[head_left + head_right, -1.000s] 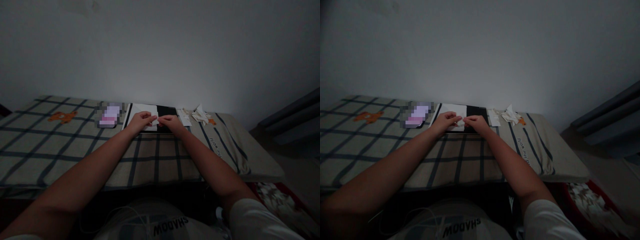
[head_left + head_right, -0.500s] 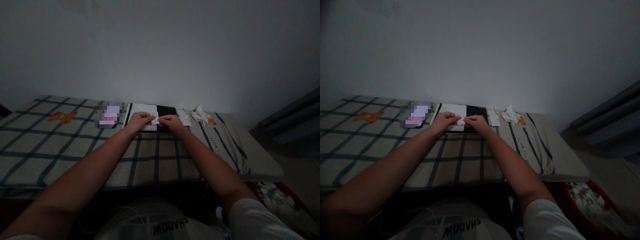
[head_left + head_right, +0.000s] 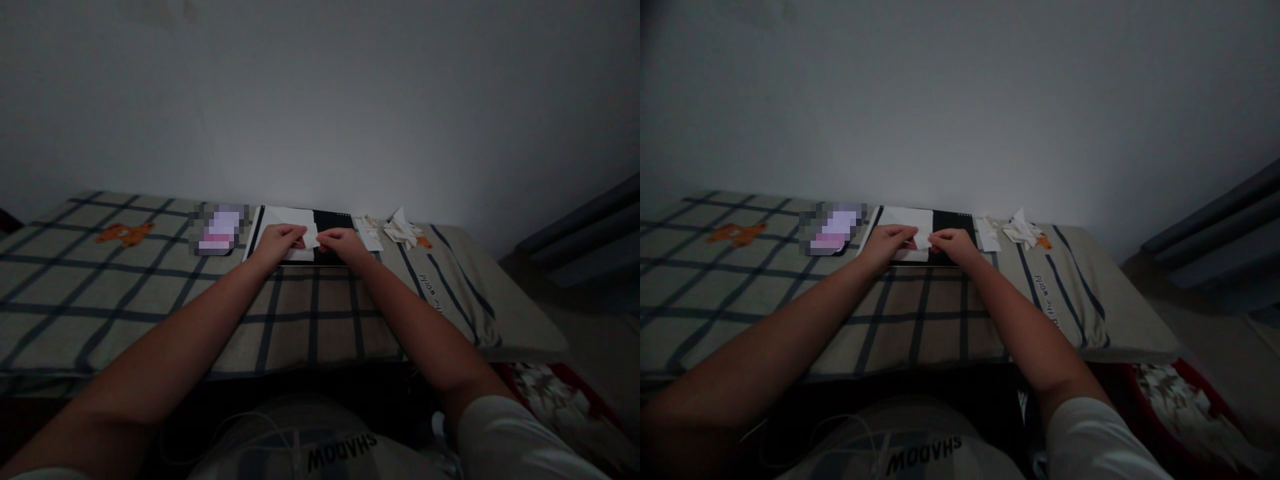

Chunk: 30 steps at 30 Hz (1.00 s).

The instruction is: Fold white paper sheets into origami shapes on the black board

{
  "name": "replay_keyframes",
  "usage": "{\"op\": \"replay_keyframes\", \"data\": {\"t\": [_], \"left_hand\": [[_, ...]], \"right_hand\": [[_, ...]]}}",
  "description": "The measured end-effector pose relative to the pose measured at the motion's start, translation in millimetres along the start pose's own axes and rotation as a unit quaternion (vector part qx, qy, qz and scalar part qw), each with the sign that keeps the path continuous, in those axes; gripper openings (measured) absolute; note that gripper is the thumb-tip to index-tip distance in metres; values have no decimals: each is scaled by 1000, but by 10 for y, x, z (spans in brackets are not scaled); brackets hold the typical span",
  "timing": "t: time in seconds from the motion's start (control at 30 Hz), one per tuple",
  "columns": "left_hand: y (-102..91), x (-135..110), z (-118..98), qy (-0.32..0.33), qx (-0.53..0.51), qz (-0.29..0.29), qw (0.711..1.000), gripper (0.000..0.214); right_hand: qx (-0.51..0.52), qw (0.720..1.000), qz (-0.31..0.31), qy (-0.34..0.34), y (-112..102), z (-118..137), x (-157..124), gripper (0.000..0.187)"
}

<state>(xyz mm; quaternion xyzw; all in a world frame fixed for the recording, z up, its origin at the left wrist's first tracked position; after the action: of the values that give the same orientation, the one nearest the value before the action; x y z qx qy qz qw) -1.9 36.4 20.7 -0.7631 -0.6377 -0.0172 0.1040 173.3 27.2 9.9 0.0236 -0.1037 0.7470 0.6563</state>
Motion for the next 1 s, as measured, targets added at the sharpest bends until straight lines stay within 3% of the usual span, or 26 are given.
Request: {"op": "replay_keyframes", "data": {"t": [0.1,0.27,0.73,1.0], "left_hand": [[7,-1,5,0,-40,-4,999,38],[72,-4,33,-32,-28,56,998,34],[49,-33,-5,-60,-21,33,997,24],[115,-21,72,-93,-63,85,990,22]], "right_hand": [[-1,1000,-15,7,-9,32,-13,19],[20,999,-37,20,-46,46,-22,20],[115,992,-18,45,0,-43,4,24],[124,989,-56,58,-32,-13,2,22]]}}
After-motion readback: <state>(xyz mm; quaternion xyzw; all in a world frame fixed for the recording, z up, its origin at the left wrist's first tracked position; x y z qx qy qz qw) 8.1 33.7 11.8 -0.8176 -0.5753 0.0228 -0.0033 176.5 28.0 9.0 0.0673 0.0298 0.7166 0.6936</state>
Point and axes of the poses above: each hand's wrist, its own x-axis towards the middle knuckle, its own y-axis out of the palm, z = x × y, the point moved 6 cm from there along x, towards the middle knuckle, and after that the axes turned 4 degrees about x, right-handed, at the moved point
